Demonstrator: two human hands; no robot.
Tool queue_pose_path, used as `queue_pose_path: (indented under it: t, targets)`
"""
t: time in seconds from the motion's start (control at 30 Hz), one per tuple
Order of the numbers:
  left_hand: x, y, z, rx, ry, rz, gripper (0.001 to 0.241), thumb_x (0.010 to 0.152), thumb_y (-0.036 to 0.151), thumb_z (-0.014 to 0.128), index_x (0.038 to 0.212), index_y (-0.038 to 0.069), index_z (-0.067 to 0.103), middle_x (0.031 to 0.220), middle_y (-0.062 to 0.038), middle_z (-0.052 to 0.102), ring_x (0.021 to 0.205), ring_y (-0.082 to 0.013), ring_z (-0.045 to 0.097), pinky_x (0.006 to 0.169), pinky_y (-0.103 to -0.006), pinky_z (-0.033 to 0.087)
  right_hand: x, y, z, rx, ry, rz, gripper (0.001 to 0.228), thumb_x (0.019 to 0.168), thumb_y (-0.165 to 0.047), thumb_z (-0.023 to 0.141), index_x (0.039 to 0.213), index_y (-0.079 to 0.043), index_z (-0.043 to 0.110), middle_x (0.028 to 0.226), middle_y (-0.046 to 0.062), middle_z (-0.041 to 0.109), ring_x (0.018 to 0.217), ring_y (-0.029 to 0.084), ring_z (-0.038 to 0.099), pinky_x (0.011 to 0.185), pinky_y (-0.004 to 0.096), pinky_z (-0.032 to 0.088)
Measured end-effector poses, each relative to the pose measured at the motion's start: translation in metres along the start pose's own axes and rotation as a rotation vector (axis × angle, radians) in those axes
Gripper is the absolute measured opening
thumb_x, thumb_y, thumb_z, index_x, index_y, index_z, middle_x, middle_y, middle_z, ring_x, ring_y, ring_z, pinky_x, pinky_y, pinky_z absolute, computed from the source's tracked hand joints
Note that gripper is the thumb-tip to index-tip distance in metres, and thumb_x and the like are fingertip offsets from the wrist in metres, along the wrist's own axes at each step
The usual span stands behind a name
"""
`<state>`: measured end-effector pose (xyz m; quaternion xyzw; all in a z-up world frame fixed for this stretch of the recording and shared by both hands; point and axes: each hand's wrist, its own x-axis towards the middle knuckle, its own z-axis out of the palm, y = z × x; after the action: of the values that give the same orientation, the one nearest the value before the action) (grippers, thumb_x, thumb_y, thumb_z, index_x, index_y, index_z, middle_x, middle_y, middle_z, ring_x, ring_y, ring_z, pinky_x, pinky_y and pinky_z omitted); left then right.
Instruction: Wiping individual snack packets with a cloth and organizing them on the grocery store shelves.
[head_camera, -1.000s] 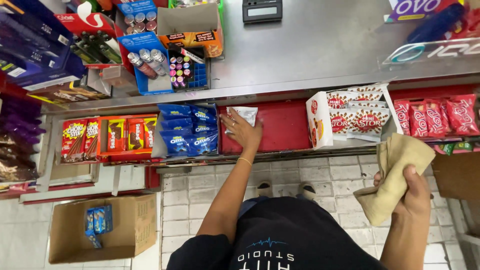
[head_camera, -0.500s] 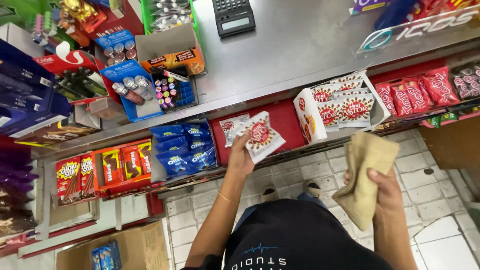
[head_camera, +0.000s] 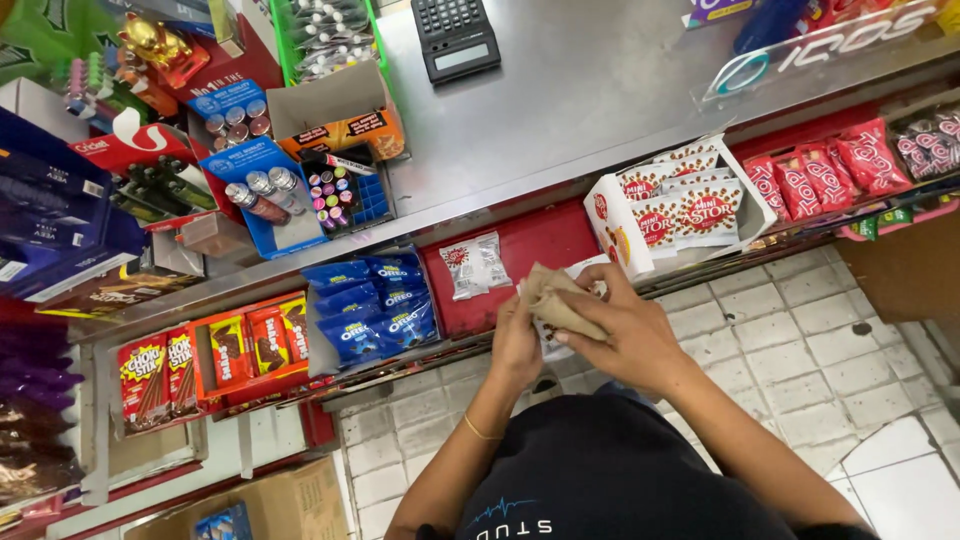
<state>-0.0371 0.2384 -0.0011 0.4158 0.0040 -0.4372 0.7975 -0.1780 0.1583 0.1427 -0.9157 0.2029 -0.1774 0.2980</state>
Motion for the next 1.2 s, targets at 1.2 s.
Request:
queue_pose_path:
  t: [1.2]
  targets:
    - [0.010,0.039,-0.021,-0.340,0.005,-0.356,0.072,0.102,0.064,0.047,0.136,0.001,0.056,0.124,-0.023,0.068,0.112,-0.0373,0.069,0.090,-0.0535,0.061,-0.025,0.007,0.009,-0.201,0.016,-0.296,0.047,0.083,-0.035,0.071,0.129,-0.042,0.066,0.130,0.009,0.053,0.103,0.035,0.069,0.084,0.044,0.055]
